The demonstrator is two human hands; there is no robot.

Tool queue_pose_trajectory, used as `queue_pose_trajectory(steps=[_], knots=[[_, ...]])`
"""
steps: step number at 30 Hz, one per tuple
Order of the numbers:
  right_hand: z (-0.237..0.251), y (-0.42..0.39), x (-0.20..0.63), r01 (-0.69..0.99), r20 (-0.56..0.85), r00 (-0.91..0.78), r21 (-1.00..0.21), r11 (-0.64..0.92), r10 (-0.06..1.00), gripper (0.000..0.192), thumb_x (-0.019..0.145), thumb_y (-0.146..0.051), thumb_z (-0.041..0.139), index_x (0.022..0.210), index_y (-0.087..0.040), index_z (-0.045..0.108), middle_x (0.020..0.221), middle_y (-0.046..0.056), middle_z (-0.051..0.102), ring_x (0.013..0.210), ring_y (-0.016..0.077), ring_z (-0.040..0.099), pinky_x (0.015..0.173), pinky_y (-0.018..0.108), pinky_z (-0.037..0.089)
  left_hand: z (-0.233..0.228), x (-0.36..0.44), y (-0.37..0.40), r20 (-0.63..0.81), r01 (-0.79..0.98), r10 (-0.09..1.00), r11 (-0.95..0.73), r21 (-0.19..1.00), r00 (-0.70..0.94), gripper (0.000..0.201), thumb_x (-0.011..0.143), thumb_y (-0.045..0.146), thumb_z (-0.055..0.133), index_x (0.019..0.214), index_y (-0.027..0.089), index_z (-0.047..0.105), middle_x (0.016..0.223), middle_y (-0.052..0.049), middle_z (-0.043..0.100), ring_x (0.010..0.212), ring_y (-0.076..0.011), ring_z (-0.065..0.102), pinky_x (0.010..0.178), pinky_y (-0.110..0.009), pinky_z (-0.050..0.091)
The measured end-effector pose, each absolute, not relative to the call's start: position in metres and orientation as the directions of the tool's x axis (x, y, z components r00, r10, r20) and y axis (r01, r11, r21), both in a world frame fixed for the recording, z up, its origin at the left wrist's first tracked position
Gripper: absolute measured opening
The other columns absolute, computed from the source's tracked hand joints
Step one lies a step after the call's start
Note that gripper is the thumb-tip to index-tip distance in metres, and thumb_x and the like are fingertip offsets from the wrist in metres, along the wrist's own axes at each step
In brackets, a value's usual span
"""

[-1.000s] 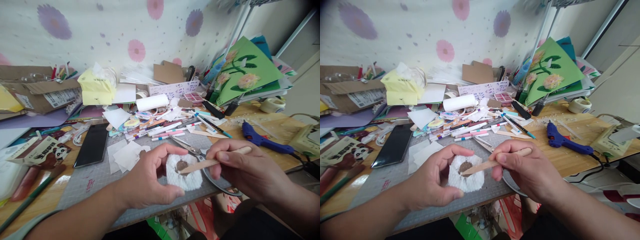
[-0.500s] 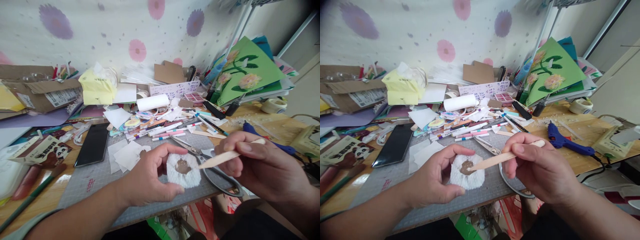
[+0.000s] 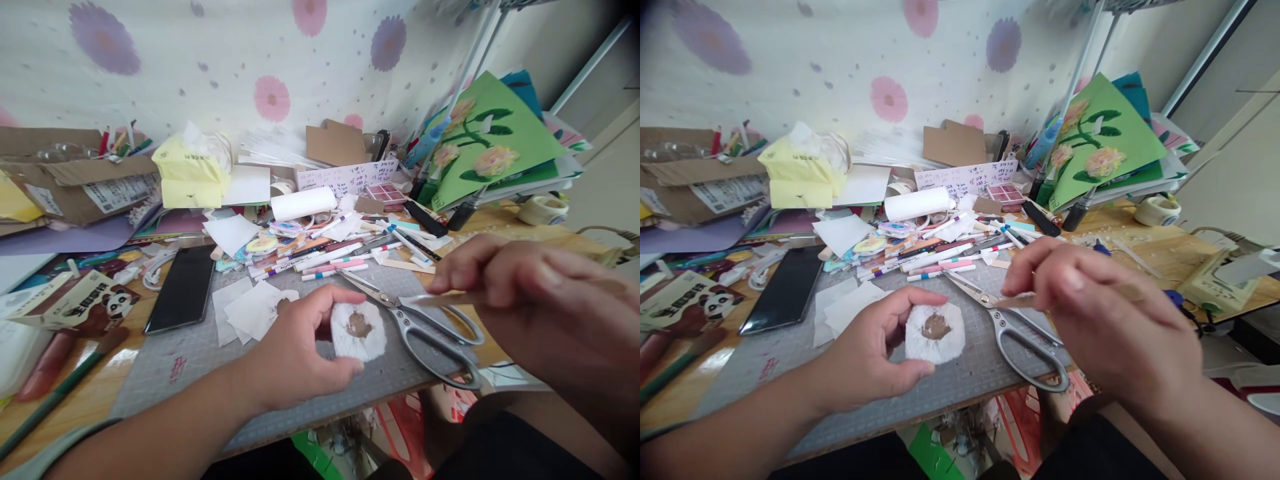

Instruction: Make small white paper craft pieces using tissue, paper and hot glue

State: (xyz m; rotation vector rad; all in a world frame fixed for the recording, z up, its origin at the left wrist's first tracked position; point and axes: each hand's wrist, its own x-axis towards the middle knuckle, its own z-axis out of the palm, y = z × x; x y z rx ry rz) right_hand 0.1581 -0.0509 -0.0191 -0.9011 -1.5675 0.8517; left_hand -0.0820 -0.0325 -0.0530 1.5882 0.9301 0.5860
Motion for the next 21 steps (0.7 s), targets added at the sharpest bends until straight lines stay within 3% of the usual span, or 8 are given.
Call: queue_pose_trajectory(steps=[3, 5, 12, 21], knots=[[-0.021, -0.053, 0.143, 0.408, 0.439, -0.368, -0.716, 0.567, 0.819, 0.017, 0.089, -0.017, 0.046, 0.091, -0.023, 0.062, 0.082, 0.005, 0.057, 0.078, 0.0177, 0.056, 0.067, 0.032, 0.044, -0.053, -0.079, -0.034, -0.091, 0.4, 0.859, -0.138, 0.906, 0.504, 0.055, 0.065, 0.019, 0.069, 0.116, 0.028, 0.05, 0.087, 0.0, 0.066, 0.076, -0.0202, 0.063, 0.07, -0.031, 0.05], [-0.027, -0.053, 0.13, 0.509, 0.385, -0.473, -0.615, 0.602, 0.792, 0.015, 0.086, -0.016, 0.052, 0.095, -0.022, 0.063, 0.081, 0.004, 0.055, 0.073, 0.0151, 0.054, 0.063, 0.028, 0.043, -0.053, -0.077, -0.035, -0.057, 0.443, 0.869, -0.193, 0.875, 0.492, 0.054, 0.065, 0.018, 0.068, 0.115, 0.028, 0.05, 0.088, 0.001, 0.066, 0.075, -0.0194, 0.063, 0.071, -0.031, 0.05], [-0.036, -0.049, 0.107, 0.583, 0.279, -0.406, -0.654, 0.482, 0.87, 0.006, 0.077, -0.018, 0.061, 0.082, -0.02, 0.065, 0.079, 0.001, 0.052, 0.069, 0.0135, 0.055, 0.064, 0.028, 0.043, -0.052, -0.076, -0.036, 0.011, 0.401, 0.854, -0.255, 0.88, 0.52, 0.052, 0.065, 0.013, 0.064, 0.113, 0.027, 0.05, 0.094, 0.002, 0.066, 0.078, -0.0153, 0.064, 0.072, -0.025, 0.049], [-0.038, -0.046, 0.096, 0.626, 0.258, -0.4, -0.625, 0.468, 0.879, 0.012, 0.074, -0.01, 0.052, 0.066, -0.019, 0.054, 0.073, 0.0, 0.051, 0.062, 0.012, 0.052, 0.057, 0.026, 0.037, -0.052, -0.076, -0.038, 0.085, 0.436, 0.864, -0.333, 0.836, 0.497, 0.047, 0.065, 0.011, 0.062, 0.108, 0.027, 0.054, 0.087, 0.004, 0.066, 0.074, -0.0147, 0.062, 0.067, -0.025, 0.047]])
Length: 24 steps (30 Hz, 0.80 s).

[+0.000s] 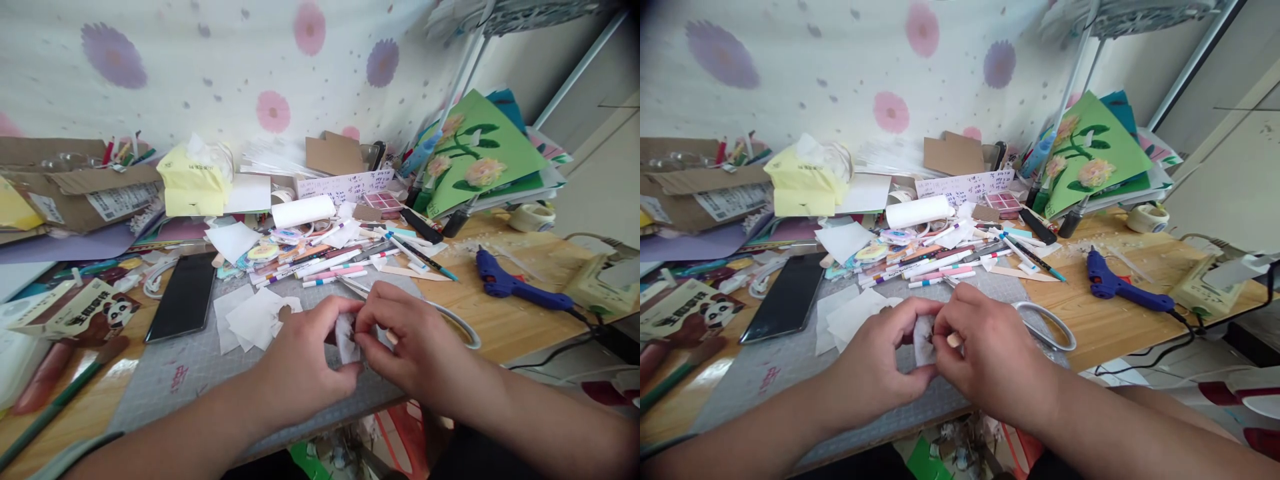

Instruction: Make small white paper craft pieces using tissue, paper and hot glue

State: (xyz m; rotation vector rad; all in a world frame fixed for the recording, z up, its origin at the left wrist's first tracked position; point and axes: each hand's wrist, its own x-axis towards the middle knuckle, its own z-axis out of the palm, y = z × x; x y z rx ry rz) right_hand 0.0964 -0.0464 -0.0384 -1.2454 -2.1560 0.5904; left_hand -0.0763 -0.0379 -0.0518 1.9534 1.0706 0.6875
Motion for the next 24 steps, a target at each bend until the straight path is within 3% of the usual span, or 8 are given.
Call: queue_pose_trajectory(steps=[5, 9, 13, 16, 20, 24], knots=[[-0.031, -0.048, 0.107, 0.583, 0.265, -0.45, -0.636, 0.506, 0.853, 0.015, 0.07, -0.005, 0.052, 0.07, -0.02, 0.048, 0.074, -0.001, 0.047, 0.063, 0.0108, 0.047, 0.056, 0.024, 0.034, -0.051, -0.078, -0.035, 0.008, 0.371, 0.869, -0.219, 0.902, 0.495, 0.052, 0.065, 0.014, 0.066, 0.113, 0.026, 0.052, 0.092, 0.001, 0.067, 0.077, -0.0174, 0.063, 0.071, -0.028, 0.048], [-0.022, -0.049, 0.125, 0.513, 0.23, -0.465, -0.717, 0.472, 0.855, 0.013, 0.078, -0.01, 0.049, 0.07, -0.02, 0.045, 0.072, -0.001, 0.045, 0.065, 0.012, 0.043, 0.056, 0.023, 0.034, -0.052, -0.08, -0.029, -0.052, 0.23, 0.877, -0.068, 0.971, 0.477, 0.053, 0.067, 0.013, 0.067, 0.116, 0.025, 0.049, 0.098, -0.002, 0.066, 0.083, -0.0188, 0.063, 0.073, -0.028, 0.048], [-0.024, -0.05, 0.152, 0.334, 0.046, -0.426, -0.92, 0.204, 0.904, 0.015, 0.089, -0.028, 0.046, 0.076, -0.021, 0.045, 0.07, -0.003, 0.04, 0.061, 0.0112, 0.036, 0.051, 0.022, 0.031, -0.055, -0.082, -0.025, -0.078, 0.076, 0.845, 0.045, 0.996, 0.53, 0.055, 0.068, 0.012, 0.069, 0.117, 0.027, 0.048, 0.103, -0.001, 0.063, 0.09, -0.0176, 0.06, 0.076, -0.027, 0.046], [-0.031, -0.049, 0.17, 0.103, -0.086, -0.381, -0.993, -0.05, 0.921, 0.017, 0.09, -0.035, 0.048, 0.082, -0.021, 0.046, 0.066, -0.005, 0.034, 0.056, 0.0094, 0.029, 0.048, 0.021, 0.025, -0.056, -0.082, -0.022, -0.145, -0.005, 0.812, 0.179, 0.984, 0.565, 0.059, 0.064, 0.015, 0.076, 0.115, 0.026, 0.049, 0.103, -0.001, 0.063, 0.09, -0.0163, 0.06, 0.075, -0.025, 0.046], [-0.033, -0.047, 0.184, -0.071, -0.122, -0.34, -0.985, -0.155, 0.932, 0.018, 0.086, -0.032, 0.056, 0.078, -0.017, 0.051, 0.074, -0.002, 0.051, 0.048, 0.0041, 0.031, 0.045, 0.022, 0.019, -0.057, -0.08, -0.019, -0.222, -0.085, 0.822, 0.31, 0.947, 0.524, 0.056, 0.064, 0.022, 0.078, 0.113, 0.024, 0.05, 0.1, -0.002, 0.063, 0.091, -0.0167, 0.059, 0.077, -0.027, 0.048], [-0.03, -0.048, 0.196, -0.132, -0.115, -0.278, -0.979, -0.157, 0.954, 0.02, 0.079, -0.03, 0.064, 0.073, -0.015, 0.053, 0.071, 0.001, 0.061, 0.041, 0.0014, 0.032, 0.041, 0.02, 0.017, -0.059, -0.078, -0.018, -0.253, -0.162, 0.849, 0.362, 0.918, 0.465, 0.028, 0.083, 0.036, 0.059, 0.106, 0.021, 0.056, 0.096, -0.005, 0.064, 0.084, -0.0175, 0.058, 0.073, -0.032, 0.052]])
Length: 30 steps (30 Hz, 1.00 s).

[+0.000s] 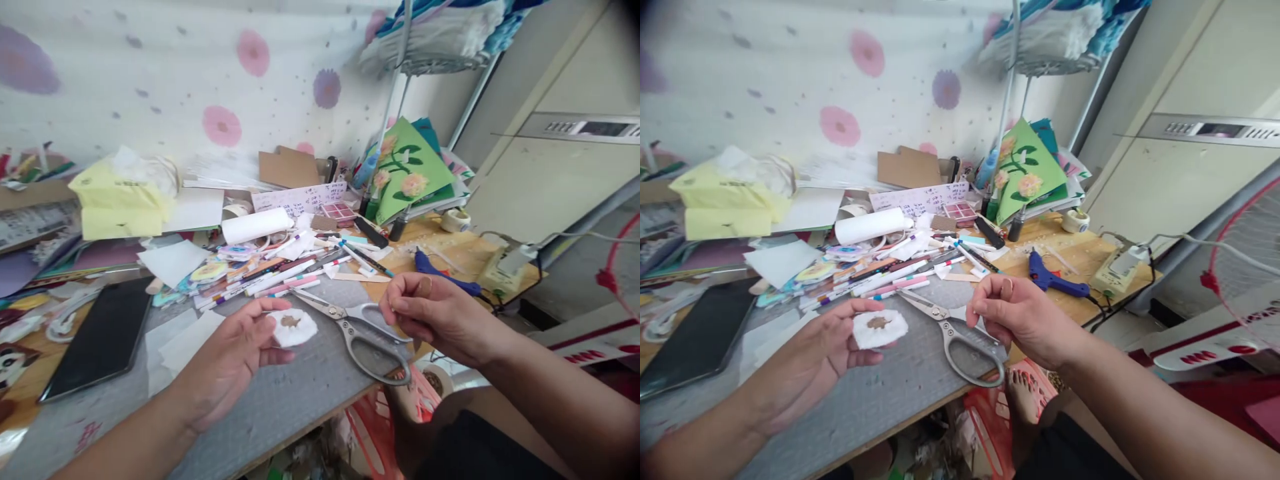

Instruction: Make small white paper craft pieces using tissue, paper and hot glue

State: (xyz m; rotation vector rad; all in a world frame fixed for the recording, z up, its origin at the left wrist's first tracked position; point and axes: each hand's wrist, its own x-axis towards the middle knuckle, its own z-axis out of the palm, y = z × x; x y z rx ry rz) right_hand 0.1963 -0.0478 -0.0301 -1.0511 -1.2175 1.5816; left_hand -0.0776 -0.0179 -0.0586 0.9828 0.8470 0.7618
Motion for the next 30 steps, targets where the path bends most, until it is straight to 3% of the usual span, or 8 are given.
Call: queue_pose_trajectory(steps=[4, 10, 17, 25, 28, 30], knots=[[-0.031, -0.051, 0.21, -0.136, -0.054, -0.189, -0.987, -0.08, 0.981, 0.019, 0.07, -0.022, 0.074, 0.072, -0.015, 0.056, 0.064, -0.002, 0.061, 0.045, 0.0025, 0.039, 0.042, 0.017, 0.024, -0.058, -0.075, -0.018, -0.224, -0.195, 0.895, 0.316, 0.928, 0.386, 0.019, 0.088, 0.036, 0.049, 0.092, 0.02, 0.06, 0.084, -0.002, 0.064, 0.075, -0.0155, 0.057, 0.068, -0.03, 0.052], [-0.033, -0.057, 0.237, 0.022, 0.0, -0.012, -1.0, 0.0, 1.0, 0.021, 0.064, -0.022, 0.079, 0.076, -0.018, 0.062, 0.07, -0.001, 0.061, 0.064, 0.0089, 0.054, 0.054, 0.019, 0.042, -0.048, -0.078, -0.021, -0.204, -0.077, 0.914, 0.245, 0.967, 0.35, 0.008, 0.08, 0.024, 0.062, 0.086, 0.022, 0.057, 0.074, 0.003, 0.063, 0.067, -0.0105, 0.056, 0.059, -0.02, 0.043], [-0.04, -0.061, 0.251, 0.181, 0.061, 0.024, -0.982, 0.056, 0.998, 0.022, 0.061, -0.03, 0.08, 0.071, -0.02, 0.063, 0.061, -0.003, 0.053, 0.05, 0.007, 0.042, 0.039, 0.016, 0.034, -0.032, -0.095, -0.036, -0.228, 0.188, 0.874, 0.161, 0.969, 0.429, 0.027, 0.08, 0.026, 0.06, 0.103, 0.022, 0.049, 0.073, 0.001, 0.061, 0.065, -0.0131, 0.056, 0.056, -0.022, 0.043], [-0.041, -0.064, 0.259, 0.163, 0.043, -0.052, -0.985, 0.051, 0.998, 0.013, 0.071, -0.032, 0.072, 0.075, -0.02, 0.07, 0.049, -0.001, 0.045, 0.038, 0.0066, 0.032, 0.027, 0.019, 0.021, -0.04, -0.108, -0.052, -0.186, 0.471, 0.943, 0.035, 0.882, 0.277, 0.026, 0.08, 0.035, 0.057, 0.094, 0.015, 0.067, 0.068, -0.002, 0.062, 0.053, -0.0124, 0.052, 0.049, -0.022, 0.039], [-0.04, -0.065, 0.257, 0.128, -0.03, -0.052, -0.992, -0.023, 0.998, 0.013, 0.073, -0.032, 0.071, 0.075, -0.019, 0.069, 0.047, -0.003, 0.044, 0.037, 0.0063, 0.033, 0.028, 0.019, 0.02, -0.043, -0.115, -0.053, -0.104, 0.51, 0.971, -0.021, 0.86, 0.215, 0.025, 0.079, 0.037, 0.057, 0.087, 0.018, 0.072, 0.074, -0.004, 0.066, 0.064, -0.0181, 0.057, 0.058, -0.026, 0.043], [-0.038, -0.067, 0.249, 0.07, -0.102, -0.024, -0.993, -0.1, 0.994, 0.016, 0.07, -0.029, 0.074, 0.079, -0.018, 0.068, 0.053, -0.003, 0.051, 0.039, 0.0049, 0.034, 0.03, 0.017, 0.021, -0.042, -0.119, -0.052, -0.007, 0.53, 0.984, -0.09, 0.843, 0.179, 0.02, 0.076, 0.036, 0.061, 0.081, 0.022, 0.073, 0.085, -0.005, 0.067, 0.086, -0.0242, 0.057, 0.076, -0.03, 0.045]])
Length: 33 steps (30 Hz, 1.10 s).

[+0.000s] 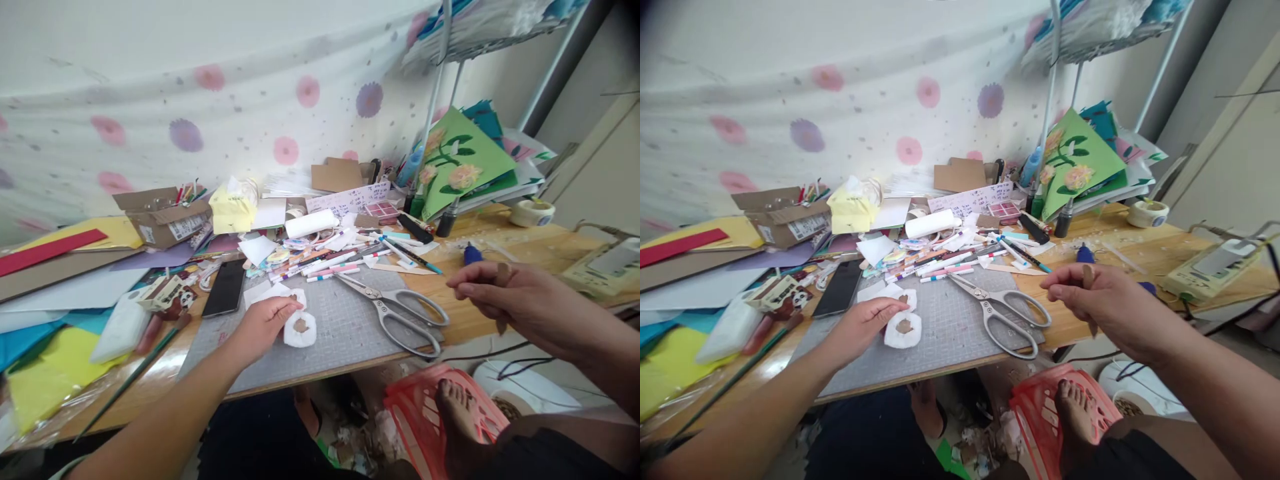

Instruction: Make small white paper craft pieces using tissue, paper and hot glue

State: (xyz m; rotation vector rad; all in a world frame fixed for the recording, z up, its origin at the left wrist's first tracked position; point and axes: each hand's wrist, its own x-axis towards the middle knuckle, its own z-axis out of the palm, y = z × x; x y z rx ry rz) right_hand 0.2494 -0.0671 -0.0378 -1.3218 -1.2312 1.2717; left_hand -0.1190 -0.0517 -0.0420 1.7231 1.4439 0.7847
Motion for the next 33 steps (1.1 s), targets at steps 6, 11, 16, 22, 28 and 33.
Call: queue_pose_trajectory(steps=[6, 11, 16, 22, 28, 33], knots=[[-0.024, -0.075, 0.21, -0.265, -0.107, -0.176, -0.952, -0.152, 0.978, 0.019, 0.066, -0.016, 0.074, 0.082, -0.014, 0.064, 0.069, 0.001, 0.065, 0.041, 0.0006, 0.032, 0.038, 0.016, 0.019, -0.027, -0.085, -0.066, 0.322, 0.596, 0.937, -0.339, 0.728, 0.139, 0.013, 0.073, 0.029, 0.066, 0.085, 0.026, 0.071, 0.091, -0.003, 0.064, 0.092, -0.0244, 0.055, 0.088, -0.032, 0.038], [-0.019, -0.078, 0.181, -0.371, -0.079, -0.284, -0.91, -0.186, 0.955, 0.022, 0.066, -0.011, 0.073, 0.085, -0.015, 0.062, 0.069, 0.0, 0.067, 0.039, -0.0002, 0.035, 0.037, 0.015, 0.02, -0.028, -0.014, -0.096, -0.056, 0.147, 0.916, -0.004, 0.989, 0.398, 0.017, 0.078, 0.033, 0.063, 0.087, 0.02, 0.065, 0.083, -0.003, 0.067, 0.079, -0.0189, 0.061, 0.075, -0.03, 0.046], [-0.025, -0.075, 0.165, -0.379, -0.033, -0.394, -0.905, -0.195, 0.919, 0.024, 0.065, -0.01, 0.072, 0.085, -0.018, 0.062, 0.072, -0.002, 0.067, 0.051, 0.0061, 0.054, 0.047, 0.018, 0.04, -0.039, 0.015, -0.1, -0.171, -0.363, 0.889, 0.341, 0.867, 0.424, 0.022, 0.08, 0.036, 0.063, 0.077, 0.013, 0.063, 0.074, -0.004, 0.067, 0.068, -0.0127, 0.061, 0.069, -0.027, 0.046], [-0.025, -0.069, 0.162, -0.373, -0.076, -0.364, -0.901, -0.22, 0.928, 0.018, 0.072, -0.017, 0.065, 0.089, -0.013, 0.069, 0.078, 0.004, 0.068, 0.044, 0.0029, 0.042, 0.042, 0.018, 0.029, -0.047, 0.009, -0.092, -0.207, -0.454, 0.931, 0.33, 0.828, 0.3, 0.015, 0.076, 0.027, 0.068, 0.071, 0.014, 0.063, 0.064, 0.0, 0.063, 0.059, -0.0082, 0.056, 0.059, -0.021, 0.045], [-0.018, -0.065, 0.159, -0.556, 0.005, -0.355, -0.804, -0.208, 0.935, 0.029, 0.088, -0.025, 0.044, 0.089, -0.009, 0.068, 0.07, 0.004, 0.06, 0.042, 0.0042, 0.035, 0.041, 0.02, 0.023, -0.057, 0.005, -0.094, -0.224, -0.217, 0.923, 0.299, 0.929, 0.313, 0.004, 0.077, 0.013, 0.061, 0.078, 0.014, 0.065, 0.073, -0.003, 0.067, 0.068, -0.0113, 0.061, 0.067, -0.024, 0.048], [-0.014, -0.062, 0.154, -0.623, -0.027, -0.362, -0.736, -0.263, 0.932, 0.034, 0.093, -0.027, 0.036, 0.088, -0.01, 0.065, 0.062, 0.0, 0.053, 0.039, 0.0032, 0.028, 0.039, 0.018, 0.017, -0.056, 0.007, -0.101, -0.327, -0.299, 0.795, 0.521, 0.8, 0.51, 0.011, 0.078, 0.011, 0.056, 0.085, 0.012, 0.064, 0.076, -0.005, 0.068, 0.057, -0.009, 0.059, 0.056, -0.022, 0.048]])
